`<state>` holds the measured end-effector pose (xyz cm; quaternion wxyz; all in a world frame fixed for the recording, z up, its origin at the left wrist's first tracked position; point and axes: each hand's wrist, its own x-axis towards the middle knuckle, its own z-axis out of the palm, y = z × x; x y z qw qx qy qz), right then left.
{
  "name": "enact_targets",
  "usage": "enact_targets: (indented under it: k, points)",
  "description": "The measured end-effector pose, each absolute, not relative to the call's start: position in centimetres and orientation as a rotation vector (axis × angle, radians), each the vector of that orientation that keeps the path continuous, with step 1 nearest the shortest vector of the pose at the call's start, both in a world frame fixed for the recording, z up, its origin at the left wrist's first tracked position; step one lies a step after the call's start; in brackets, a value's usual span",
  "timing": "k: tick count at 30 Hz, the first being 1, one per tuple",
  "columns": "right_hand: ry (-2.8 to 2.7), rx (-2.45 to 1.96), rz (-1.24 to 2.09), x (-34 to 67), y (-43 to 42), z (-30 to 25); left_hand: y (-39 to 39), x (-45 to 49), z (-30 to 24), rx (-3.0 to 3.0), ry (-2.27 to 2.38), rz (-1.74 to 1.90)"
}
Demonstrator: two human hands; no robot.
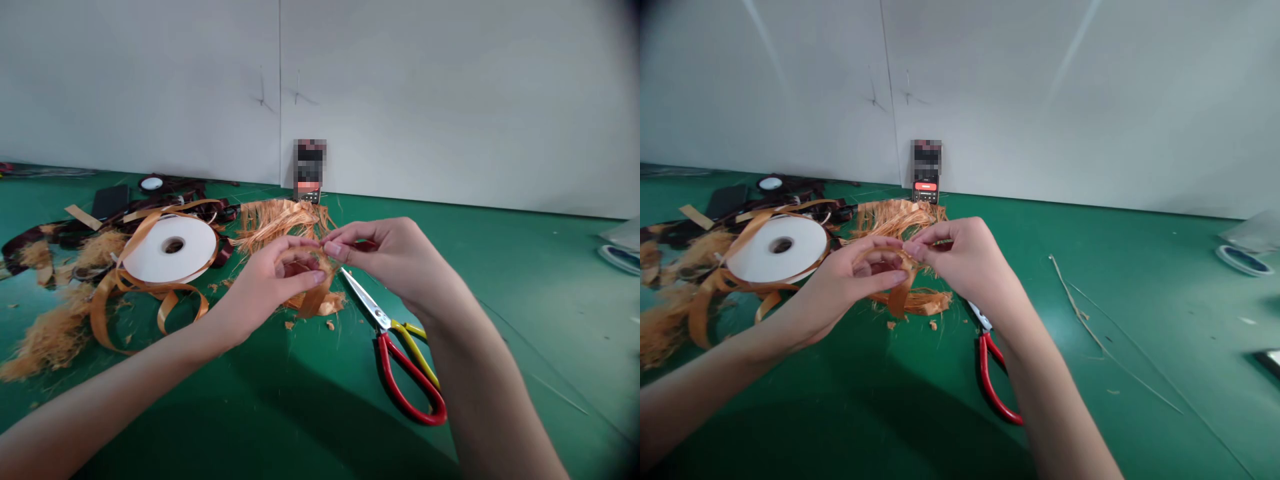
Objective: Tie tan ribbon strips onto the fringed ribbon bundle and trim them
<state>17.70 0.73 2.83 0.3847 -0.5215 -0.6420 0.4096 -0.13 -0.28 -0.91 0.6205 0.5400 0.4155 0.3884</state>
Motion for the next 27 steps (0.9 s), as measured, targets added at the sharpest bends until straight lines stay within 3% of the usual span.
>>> enact_targets:
  k: [17,27]
  points:
    - [-1.356,-1.228,0.78,16.3,-2.0,0.3,-1.3,-0.6,-0.1,1.39,1.07,0.943]
    - [-1.23,-1.1,1.022,16.3,-1.7,1.0,-1.7,-1.3,-0.8,1.562,1.094,0.831]
